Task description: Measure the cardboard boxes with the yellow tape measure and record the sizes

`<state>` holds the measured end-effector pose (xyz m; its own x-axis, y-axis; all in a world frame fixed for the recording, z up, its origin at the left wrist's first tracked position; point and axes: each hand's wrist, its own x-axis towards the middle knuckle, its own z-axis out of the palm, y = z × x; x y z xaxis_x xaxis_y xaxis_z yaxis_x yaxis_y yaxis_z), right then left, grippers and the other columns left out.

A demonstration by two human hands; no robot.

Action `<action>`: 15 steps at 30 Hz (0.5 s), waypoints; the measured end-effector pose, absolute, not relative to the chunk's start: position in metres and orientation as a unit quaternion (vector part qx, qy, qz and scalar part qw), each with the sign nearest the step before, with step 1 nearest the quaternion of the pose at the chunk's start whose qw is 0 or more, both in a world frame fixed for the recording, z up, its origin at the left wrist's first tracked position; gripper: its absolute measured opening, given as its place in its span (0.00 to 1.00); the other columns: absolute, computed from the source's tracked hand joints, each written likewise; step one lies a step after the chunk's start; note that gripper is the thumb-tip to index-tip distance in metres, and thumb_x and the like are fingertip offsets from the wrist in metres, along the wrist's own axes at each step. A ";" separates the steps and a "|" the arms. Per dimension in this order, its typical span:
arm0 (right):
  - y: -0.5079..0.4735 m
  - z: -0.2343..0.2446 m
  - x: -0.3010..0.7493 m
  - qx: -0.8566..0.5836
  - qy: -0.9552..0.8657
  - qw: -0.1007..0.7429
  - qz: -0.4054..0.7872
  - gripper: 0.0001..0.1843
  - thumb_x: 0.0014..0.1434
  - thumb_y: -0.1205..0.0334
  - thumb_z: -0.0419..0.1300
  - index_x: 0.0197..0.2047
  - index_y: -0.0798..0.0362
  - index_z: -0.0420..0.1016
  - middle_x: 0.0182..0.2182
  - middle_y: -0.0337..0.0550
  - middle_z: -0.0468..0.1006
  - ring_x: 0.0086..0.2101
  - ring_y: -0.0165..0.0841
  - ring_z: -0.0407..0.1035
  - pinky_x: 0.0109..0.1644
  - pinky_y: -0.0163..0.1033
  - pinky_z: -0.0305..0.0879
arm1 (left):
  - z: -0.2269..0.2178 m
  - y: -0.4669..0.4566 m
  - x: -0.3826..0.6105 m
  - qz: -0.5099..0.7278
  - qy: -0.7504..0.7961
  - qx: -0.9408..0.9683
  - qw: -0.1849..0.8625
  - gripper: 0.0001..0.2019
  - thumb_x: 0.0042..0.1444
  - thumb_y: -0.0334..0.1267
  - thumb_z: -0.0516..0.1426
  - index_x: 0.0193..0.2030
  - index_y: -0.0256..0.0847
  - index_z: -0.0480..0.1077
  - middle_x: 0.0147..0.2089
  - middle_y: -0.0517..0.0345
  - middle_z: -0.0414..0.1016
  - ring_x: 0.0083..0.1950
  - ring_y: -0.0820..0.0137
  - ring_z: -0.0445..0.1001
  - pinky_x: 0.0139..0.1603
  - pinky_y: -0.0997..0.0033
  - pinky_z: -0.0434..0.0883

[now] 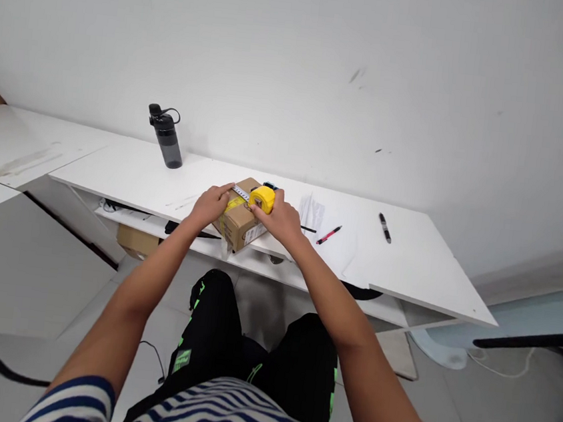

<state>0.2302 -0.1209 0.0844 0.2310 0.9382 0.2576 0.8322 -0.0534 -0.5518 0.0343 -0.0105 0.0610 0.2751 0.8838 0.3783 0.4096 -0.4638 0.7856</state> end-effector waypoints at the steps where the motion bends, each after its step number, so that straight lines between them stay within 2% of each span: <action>1: -0.124 0.086 0.229 -0.725 -0.610 0.309 0.085 0.29 0.59 0.36 0.58 0.50 0.50 0.59 0.38 0.55 0.80 0.36 0.53 0.75 0.33 0.44 0.59 | 0.066 -0.010 0.033 0.374 0.449 0.766 0.268 0.20 0.56 0.39 0.59 0.57 0.46 0.77 0.46 0.47 0.75 0.56 0.51 0.73 0.67 0.49 0.63; 3: -0.133 0.086 0.225 -0.735 -0.597 0.311 0.086 0.29 0.60 0.37 0.58 0.52 0.51 0.60 0.37 0.55 0.81 0.36 0.51 0.75 0.32 0.42 0.58 | 0.075 -0.013 0.033 0.297 0.475 0.798 0.222 0.22 0.60 0.41 0.55 0.61 0.46 0.74 0.47 0.46 0.75 0.56 0.50 0.73 0.65 0.47 0.65; 7: -0.164 0.070 0.223 -0.762 -0.554 0.325 0.082 0.29 0.60 0.38 0.58 0.55 0.51 0.62 0.34 0.49 0.81 0.35 0.47 0.76 0.32 0.39 0.56 | 0.084 -0.020 0.034 0.206 0.488 0.835 0.150 0.26 0.66 0.42 0.45 0.68 0.45 0.65 0.55 0.46 0.75 0.58 0.54 0.73 0.63 0.51 0.67; 10: -0.184 0.052 0.223 -0.777 -0.514 0.351 0.092 0.30 0.60 0.36 0.57 0.54 0.50 0.62 0.34 0.47 0.81 0.36 0.47 0.77 0.32 0.38 0.56 | 0.084 -0.024 0.034 0.186 0.485 0.844 0.134 0.27 0.67 0.43 0.41 0.69 0.45 0.63 0.56 0.46 0.73 0.58 0.56 0.73 0.62 0.55 0.68; 15: -0.190 0.032 0.218 -0.781 -0.463 0.398 0.130 0.32 0.59 0.34 0.57 0.54 0.50 0.62 0.37 0.49 0.82 0.38 0.47 0.77 0.35 0.39 0.60 | 0.083 -0.025 0.032 0.182 0.500 0.835 0.142 0.27 0.68 0.45 0.40 0.69 0.48 0.64 0.52 0.46 0.72 0.54 0.55 0.75 0.58 0.55 0.69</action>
